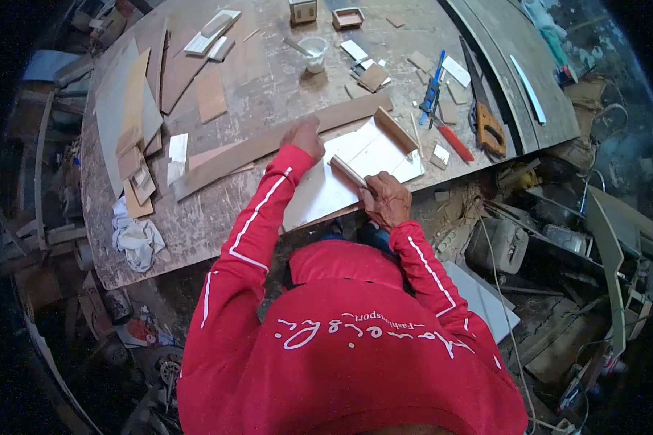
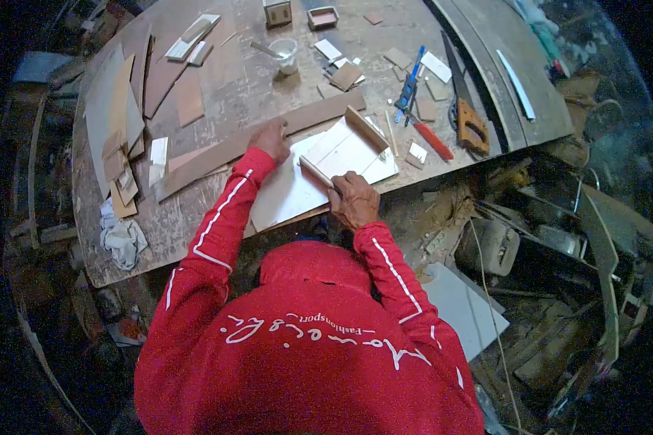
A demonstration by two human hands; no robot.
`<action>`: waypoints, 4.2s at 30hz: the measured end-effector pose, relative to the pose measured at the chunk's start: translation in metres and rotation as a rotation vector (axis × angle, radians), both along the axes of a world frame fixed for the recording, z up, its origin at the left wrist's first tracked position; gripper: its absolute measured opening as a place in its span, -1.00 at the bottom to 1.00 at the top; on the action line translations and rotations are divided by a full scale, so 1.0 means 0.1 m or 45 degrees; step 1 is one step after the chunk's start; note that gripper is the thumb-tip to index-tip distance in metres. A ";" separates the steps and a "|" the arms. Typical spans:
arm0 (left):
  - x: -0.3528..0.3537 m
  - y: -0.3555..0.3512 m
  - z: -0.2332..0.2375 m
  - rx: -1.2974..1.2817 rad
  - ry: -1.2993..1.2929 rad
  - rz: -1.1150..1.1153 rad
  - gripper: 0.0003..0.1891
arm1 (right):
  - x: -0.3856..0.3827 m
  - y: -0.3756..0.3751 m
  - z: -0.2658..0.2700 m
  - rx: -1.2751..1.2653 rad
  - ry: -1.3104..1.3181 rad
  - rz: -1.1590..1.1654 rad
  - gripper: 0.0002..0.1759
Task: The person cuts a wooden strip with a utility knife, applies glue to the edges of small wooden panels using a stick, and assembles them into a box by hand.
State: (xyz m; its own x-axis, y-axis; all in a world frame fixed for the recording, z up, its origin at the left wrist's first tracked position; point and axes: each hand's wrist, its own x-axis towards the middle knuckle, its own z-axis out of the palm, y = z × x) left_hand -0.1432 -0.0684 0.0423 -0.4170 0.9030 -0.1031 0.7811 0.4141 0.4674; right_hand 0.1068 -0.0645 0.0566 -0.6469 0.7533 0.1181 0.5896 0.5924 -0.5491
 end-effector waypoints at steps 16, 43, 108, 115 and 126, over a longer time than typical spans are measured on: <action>0.33 -0.35 -0.24 -0.015 -0.233 0.096 -0.65 | -0.02 -0.03 0.01 0.041 -0.095 0.032 -0.79; 0.48 -0.24 -0.06 -0.095 -0.052 0.092 -0.76 | 0.02 -0.02 -0.06 0.037 -0.058 0.071 -0.69; 0.25 -0.29 -0.30 0.071 -0.154 -0.118 -0.54 | 0.00 -0.18 -0.30 0.041 -0.108 -0.022 -0.68; 0.27 -0.30 -0.24 0.150 -0.402 0.114 -0.68 | -0.06 -0.26 -0.26 0.022 -0.144 -0.087 -0.58; 0.37 -0.47 0.27 0.302 -1.213 0.643 -0.74 | 0.15 0.03 0.30 -0.515 0.212 -0.105 -0.47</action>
State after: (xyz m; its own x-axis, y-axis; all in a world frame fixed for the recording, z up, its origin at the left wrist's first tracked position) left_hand -0.1062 -0.1152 0.0691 -0.5851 0.6907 -0.4250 -0.1750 0.4041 0.8978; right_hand 0.1214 -0.0610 0.0868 -0.5798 0.8087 -0.0995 0.5100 0.2650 -0.8183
